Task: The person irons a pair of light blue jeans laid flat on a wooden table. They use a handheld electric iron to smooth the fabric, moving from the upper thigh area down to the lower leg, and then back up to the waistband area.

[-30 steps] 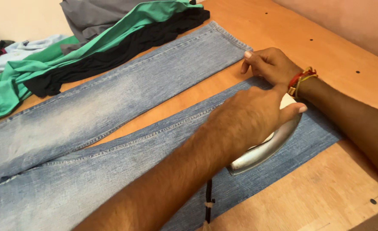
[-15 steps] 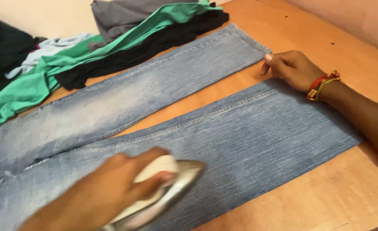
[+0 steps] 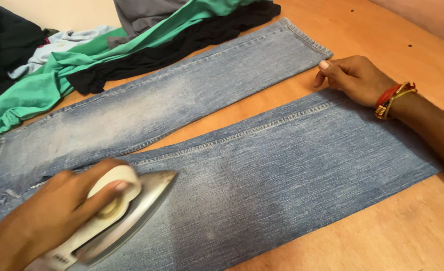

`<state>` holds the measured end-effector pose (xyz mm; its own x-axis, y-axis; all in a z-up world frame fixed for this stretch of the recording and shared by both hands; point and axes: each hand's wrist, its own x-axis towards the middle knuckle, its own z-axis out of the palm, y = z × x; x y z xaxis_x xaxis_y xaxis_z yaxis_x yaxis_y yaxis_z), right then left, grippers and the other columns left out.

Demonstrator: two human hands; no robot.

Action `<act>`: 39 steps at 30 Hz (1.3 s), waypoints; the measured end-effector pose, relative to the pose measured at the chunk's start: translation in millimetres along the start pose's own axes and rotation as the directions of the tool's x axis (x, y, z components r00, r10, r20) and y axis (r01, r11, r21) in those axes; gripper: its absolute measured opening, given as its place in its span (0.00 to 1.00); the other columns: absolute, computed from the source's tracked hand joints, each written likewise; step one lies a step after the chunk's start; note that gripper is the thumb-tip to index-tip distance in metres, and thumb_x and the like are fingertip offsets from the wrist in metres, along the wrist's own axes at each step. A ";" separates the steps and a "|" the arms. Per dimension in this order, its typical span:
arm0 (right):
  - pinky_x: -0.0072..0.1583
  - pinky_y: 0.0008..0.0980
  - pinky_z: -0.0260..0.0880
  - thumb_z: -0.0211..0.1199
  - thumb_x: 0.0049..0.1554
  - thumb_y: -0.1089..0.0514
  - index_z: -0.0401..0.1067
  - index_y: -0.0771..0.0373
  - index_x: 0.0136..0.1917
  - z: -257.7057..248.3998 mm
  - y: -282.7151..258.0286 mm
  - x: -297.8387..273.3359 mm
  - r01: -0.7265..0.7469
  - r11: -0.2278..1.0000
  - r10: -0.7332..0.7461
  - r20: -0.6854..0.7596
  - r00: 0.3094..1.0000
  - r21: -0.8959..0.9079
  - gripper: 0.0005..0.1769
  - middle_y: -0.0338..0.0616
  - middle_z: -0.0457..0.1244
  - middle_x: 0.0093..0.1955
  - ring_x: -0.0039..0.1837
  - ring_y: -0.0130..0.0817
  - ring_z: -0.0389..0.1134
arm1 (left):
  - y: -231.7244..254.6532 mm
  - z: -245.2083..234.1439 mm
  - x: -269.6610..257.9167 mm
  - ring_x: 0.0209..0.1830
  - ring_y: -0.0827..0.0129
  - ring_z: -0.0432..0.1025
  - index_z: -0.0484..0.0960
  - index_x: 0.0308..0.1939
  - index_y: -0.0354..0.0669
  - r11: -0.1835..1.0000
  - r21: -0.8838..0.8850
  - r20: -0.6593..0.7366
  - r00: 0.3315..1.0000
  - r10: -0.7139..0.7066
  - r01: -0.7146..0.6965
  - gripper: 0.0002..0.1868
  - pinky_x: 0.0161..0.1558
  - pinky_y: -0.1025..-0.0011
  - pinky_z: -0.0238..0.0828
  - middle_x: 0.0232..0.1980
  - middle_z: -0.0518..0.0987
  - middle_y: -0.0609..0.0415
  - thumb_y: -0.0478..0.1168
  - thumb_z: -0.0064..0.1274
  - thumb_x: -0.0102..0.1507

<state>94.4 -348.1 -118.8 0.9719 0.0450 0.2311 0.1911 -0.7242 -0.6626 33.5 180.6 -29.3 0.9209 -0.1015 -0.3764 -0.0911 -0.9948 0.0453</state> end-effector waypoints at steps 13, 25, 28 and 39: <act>0.40 0.32 0.60 0.38 0.69 0.35 0.77 0.64 0.53 -3.1 -3.0 5.5 -0.052 0.994 0.051 0.015 0.999 0.099 0.35 0.39 0.56 0.30 0.34 0.28 0.55 | 202.3 -25.2 13.5 0.24 0.65 0.80 0.73 0.65 0.61 0.892 -0.021 -0.010 0.892 0.452 -0.452 0.26 0.32 0.61 0.80 0.29 0.84 0.50 0.64 0.38 0.69; 0.50 0.29 0.67 0.34 0.70 0.31 0.74 0.66 0.54 -24.1 -26.9 -0.1 0.067 0.924 -0.060 -0.032 0.998 0.376 0.40 0.40 0.64 0.40 0.43 0.27 0.63 | 325.0 8.9 64.6 0.55 0.55 0.77 0.80 0.54 0.40 0.462 0.057 -0.548 0.359 0.756 -0.885 0.28 0.53 0.54 0.74 0.50 0.84 0.48 0.61 0.40 0.70; 0.54 0.33 0.70 0.32 0.66 0.25 0.74 0.65 0.53 -31.7 -27.8 -2.4 0.001 0.864 -0.023 0.038 0.999 0.504 0.45 0.42 0.65 0.42 0.46 0.30 0.66 | 351.4 13.0 68.5 0.50 0.60 0.79 0.78 0.57 0.42 0.623 -0.108 -0.311 0.621 0.719 -0.775 0.29 0.49 0.57 0.77 0.46 0.84 0.51 0.60 0.34 0.69; 0.66 0.44 0.67 0.34 0.71 0.23 0.72 0.68 0.50 -14.8 -33.6 -12.0 -0.055 0.581 -0.066 0.114 0.991 0.812 0.47 0.50 0.67 0.52 0.56 0.42 0.68 | 336.9 9.4 67.2 0.57 0.54 0.74 0.73 0.63 0.43 0.547 -0.141 -0.431 0.549 0.716 -0.825 0.30 0.52 0.51 0.72 0.55 0.78 0.44 0.59 0.43 0.65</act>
<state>74.2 -334.5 -88.7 0.9664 0.1711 0.1917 0.1695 0.1358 -0.9761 61.2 -161.4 -48.1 0.6033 -0.7653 0.2245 -0.7564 -0.4597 0.4654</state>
